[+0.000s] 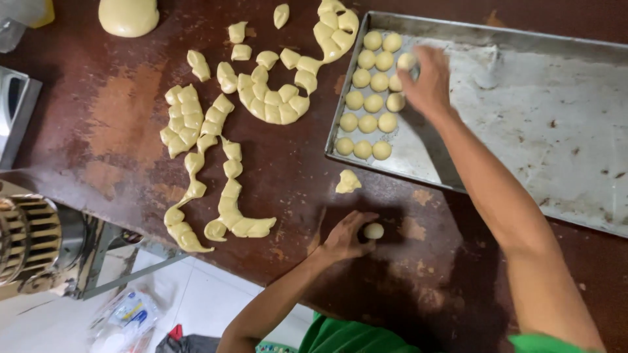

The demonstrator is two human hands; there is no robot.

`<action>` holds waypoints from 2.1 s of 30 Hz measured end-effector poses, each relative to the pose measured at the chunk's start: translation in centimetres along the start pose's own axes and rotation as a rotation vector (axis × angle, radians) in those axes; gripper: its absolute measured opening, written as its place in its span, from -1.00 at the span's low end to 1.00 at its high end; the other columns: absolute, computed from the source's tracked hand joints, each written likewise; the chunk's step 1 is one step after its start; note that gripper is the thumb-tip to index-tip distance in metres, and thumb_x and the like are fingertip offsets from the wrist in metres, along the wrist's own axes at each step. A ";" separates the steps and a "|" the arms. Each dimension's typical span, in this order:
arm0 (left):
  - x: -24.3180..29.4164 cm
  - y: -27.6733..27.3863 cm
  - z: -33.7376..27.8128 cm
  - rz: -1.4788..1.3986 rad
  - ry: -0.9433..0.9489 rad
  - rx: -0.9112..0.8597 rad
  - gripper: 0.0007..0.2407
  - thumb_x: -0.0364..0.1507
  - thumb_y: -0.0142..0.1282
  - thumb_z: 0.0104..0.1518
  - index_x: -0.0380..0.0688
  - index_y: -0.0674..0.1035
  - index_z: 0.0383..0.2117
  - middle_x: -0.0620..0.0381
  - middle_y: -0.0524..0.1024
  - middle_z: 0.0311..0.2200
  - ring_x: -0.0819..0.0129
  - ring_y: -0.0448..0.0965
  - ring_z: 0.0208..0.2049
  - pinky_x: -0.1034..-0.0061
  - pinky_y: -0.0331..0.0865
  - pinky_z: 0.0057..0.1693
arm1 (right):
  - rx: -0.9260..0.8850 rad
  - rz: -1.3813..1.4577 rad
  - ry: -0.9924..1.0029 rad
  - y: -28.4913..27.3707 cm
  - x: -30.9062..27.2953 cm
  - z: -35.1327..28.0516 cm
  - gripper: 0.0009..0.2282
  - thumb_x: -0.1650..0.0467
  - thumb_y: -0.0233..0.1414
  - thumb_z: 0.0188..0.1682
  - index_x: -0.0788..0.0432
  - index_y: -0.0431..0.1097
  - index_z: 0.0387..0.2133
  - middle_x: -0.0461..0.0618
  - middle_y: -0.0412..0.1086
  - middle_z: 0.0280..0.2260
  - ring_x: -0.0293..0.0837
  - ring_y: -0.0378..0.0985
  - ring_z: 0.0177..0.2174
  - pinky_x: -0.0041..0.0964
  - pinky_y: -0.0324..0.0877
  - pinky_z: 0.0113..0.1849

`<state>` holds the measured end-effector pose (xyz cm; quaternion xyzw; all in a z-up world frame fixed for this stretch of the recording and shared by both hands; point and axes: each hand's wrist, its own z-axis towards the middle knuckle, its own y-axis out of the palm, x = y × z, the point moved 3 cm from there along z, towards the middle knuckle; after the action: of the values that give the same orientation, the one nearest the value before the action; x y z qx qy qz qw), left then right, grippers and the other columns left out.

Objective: Rolling pieces of dough into small uniform balls and placing them in a baking tray.

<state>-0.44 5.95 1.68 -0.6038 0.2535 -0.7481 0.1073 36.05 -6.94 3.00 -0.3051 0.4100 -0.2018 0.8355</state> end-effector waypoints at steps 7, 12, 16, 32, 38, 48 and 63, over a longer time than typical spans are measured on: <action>-1.9 1.9 4.6 -0.425 -0.223 0.439 -0.33 -0.56 0.37 -0.05 -0.26 0.18 0.18 0.02 0.42 -0.29 0.32 0.45 -0.27 0.44 0.43 -0.10 | -0.980 0.342 -0.002 -10.3 -14.7 -12.1 -0.61 0.23 0.22 -0.05 0.11 0.52 0.02 0.09 0.54 -0.12 -0.08 0.56 -0.17 -0.12 0.42 -0.13; -1.3 1.9 5.8 -0.390 -0.051 0.508 -0.29 -0.53 0.44 0.09 -0.18 0.14 0.29 0.04 0.44 -0.11 0.33 0.51 -0.14 0.47 0.47 0.01 | -0.836 0.415 0.487 -10.3 -13.5 -14.4 -0.62 0.25 0.29 -0.16 0.10 0.54 -0.09 -0.09 0.62 -0.25 -0.20 0.65 -0.24 -0.29 0.54 -0.16; 2.1 -1.8 5.6 -0.394 0.068 0.404 -0.24 -0.50 0.45 0.06 -0.19 0.15 0.35 -0.07 0.41 0.14 0.18 0.49 0.10 0.32 0.43 0.23 | -0.884 0.330 0.534 -8.6 -11.5 -11.2 -0.65 0.35 0.27 -0.17 0.17 0.52 -0.10 0.08 0.52 -0.32 -0.09 0.55 -0.28 -0.21 0.50 -0.20; -3.5 -1.2 1.9 0.378 -0.299 0.427 -0.24 -0.19 0.27 0.14 -0.37 0.13 0.37 -0.25 0.21 0.33 -0.16 0.14 0.41 -0.11 -0.11 0.50 | -0.093 -0.013 0.340 6.3 9.2 6.9 -0.83 0.42 0.24 -0.16 0.27 0.51 -0.36 0.17 0.53 -0.31 0.10 0.59 -0.25 0.00 0.39 -0.12; -2.8 -2.1 1.6 0.255 -0.256 0.494 -0.23 -0.27 0.30 0.07 -0.39 0.11 0.34 -0.31 0.20 0.30 -0.22 0.10 0.37 -0.05 -0.09 0.47 | -0.164 -0.028 0.197 1.8 -5.0 2.0 -0.72 0.34 0.21 0.03 0.29 0.45 -0.10 0.22 0.53 -0.26 0.10 0.57 -0.20 0.02 0.35 -0.04; -3.7 -13.3 -7.7 0.891 -0.325 0.077 -0.58 -0.47 0.20 -0.17 0.10 0.59 -0.05 0.07 0.50 0.06 0.06 0.35 0.14 -0.04 0.12 0.18 | -0.502 -0.163 -0.493 1.2 -22.3 -17.7 -0.62 0.44 0.05 -0.15 0.19 0.45 -0.01 0.34 0.31 0.12 0.26 0.31 0.15 0.13 0.22 0.12; -0.5 -2.8 -3.7 0.678 -0.322 -0.341 -0.73 -0.19 0.24 0.06 -0.16 0.62 -0.46 -0.11 0.61 -0.50 -0.02 0.68 -0.47 0.11 0.52 -0.35 | -0.107 0.290 0.252 -9.0 -20.2 -27.2 -0.58 0.55 0.14 -0.16 0.34 0.38 0.04 0.33 0.17 0.09 0.23 0.35 0.01 -0.05 0.36 -0.03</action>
<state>-3.47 9.51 2.12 -0.6043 0.5384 -0.5138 0.2845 1.54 -11.02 7.48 -0.2592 0.5614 -0.0940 0.7803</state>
